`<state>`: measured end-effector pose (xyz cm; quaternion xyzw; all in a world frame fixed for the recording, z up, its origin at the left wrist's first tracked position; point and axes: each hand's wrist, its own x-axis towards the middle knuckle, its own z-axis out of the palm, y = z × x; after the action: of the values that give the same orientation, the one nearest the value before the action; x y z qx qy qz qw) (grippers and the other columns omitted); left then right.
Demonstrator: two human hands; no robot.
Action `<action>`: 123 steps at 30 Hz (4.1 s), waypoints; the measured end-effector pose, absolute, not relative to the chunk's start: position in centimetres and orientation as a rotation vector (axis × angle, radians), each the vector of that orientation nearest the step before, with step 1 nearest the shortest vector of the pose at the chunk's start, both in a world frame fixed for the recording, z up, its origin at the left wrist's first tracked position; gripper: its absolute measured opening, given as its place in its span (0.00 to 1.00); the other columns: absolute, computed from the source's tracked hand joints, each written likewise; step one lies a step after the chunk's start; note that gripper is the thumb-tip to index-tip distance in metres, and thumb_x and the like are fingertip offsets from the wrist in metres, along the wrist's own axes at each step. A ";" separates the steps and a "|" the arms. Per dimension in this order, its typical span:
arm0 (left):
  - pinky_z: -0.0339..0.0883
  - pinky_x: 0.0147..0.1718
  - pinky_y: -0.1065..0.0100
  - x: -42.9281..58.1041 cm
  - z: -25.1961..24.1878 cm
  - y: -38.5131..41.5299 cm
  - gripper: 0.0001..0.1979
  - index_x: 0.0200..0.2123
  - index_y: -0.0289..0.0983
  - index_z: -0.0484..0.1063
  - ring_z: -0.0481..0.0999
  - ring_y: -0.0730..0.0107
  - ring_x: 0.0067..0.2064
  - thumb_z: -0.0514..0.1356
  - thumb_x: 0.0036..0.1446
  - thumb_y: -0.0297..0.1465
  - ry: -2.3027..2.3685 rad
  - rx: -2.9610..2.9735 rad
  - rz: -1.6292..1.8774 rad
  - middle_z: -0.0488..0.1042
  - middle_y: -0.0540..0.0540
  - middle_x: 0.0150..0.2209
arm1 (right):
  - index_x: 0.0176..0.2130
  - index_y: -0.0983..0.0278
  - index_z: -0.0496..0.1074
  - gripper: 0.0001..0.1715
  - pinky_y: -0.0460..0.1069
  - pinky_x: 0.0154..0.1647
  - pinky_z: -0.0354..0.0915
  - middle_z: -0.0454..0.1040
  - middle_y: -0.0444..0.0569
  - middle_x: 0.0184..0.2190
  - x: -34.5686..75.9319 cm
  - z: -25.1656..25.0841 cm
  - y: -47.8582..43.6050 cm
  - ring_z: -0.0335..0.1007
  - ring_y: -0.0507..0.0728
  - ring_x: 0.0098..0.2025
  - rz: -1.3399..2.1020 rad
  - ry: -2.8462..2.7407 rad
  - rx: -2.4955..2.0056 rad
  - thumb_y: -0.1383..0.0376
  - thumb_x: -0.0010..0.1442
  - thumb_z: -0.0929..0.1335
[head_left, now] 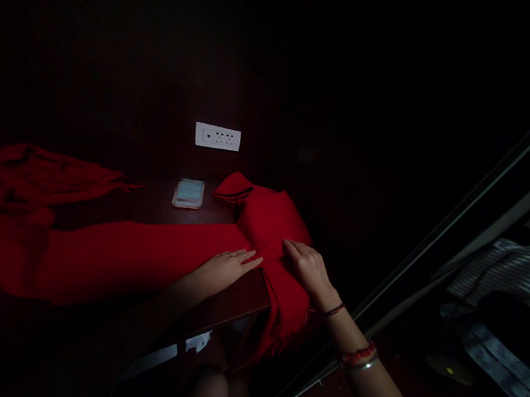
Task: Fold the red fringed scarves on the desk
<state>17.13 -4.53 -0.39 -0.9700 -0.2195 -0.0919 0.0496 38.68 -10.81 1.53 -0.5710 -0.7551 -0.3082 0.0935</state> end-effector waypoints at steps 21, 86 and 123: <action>0.59 0.40 0.68 13.3 6.1 0.0 0.14 0.38 0.37 0.66 0.65 0.68 0.40 0.48 0.48 0.23 -0.813 -2.838 -0.632 0.64 0.45 0.38 | 0.31 0.64 0.64 0.08 0.45 0.26 0.48 0.67 0.46 0.26 37.7 6.9 -9.0 0.59 0.51 0.27 -0.905 -2.030 -1.836 0.70 0.57 0.58; 0.40 0.52 0.51 8.4 -1.5 3.2 0.33 0.58 0.41 0.43 0.37 0.54 0.59 0.40 0.52 0.51 -1.486 -2.849 -0.153 0.37 0.42 0.60 | 0.58 0.52 0.42 0.34 0.69 0.50 0.40 0.39 0.46 0.60 34.6 2.3 -8.1 0.30 0.69 0.58 -0.419 -2.157 -1.922 0.46 0.55 0.51; 0.33 0.51 0.46 5.0 -0.7 1.5 0.39 0.57 0.44 0.41 0.34 0.47 0.58 0.42 0.44 0.57 -1.789 -2.722 -0.020 0.36 0.43 0.59 | 0.59 0.56 0.37 0.34 0.67 0.53 0.33 0.35 0.43 0.60 34.3 3.4 -2.5 0.24 0.63 0.60 -0.648 -2.402 -1.678 0.47 0.56 0.47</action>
<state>4.98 1.46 -0.74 -0.8343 -0.5483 -0.0061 -0.0579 34.28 -2.53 3.38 -0.5578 -0.7984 -0.2155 0.0704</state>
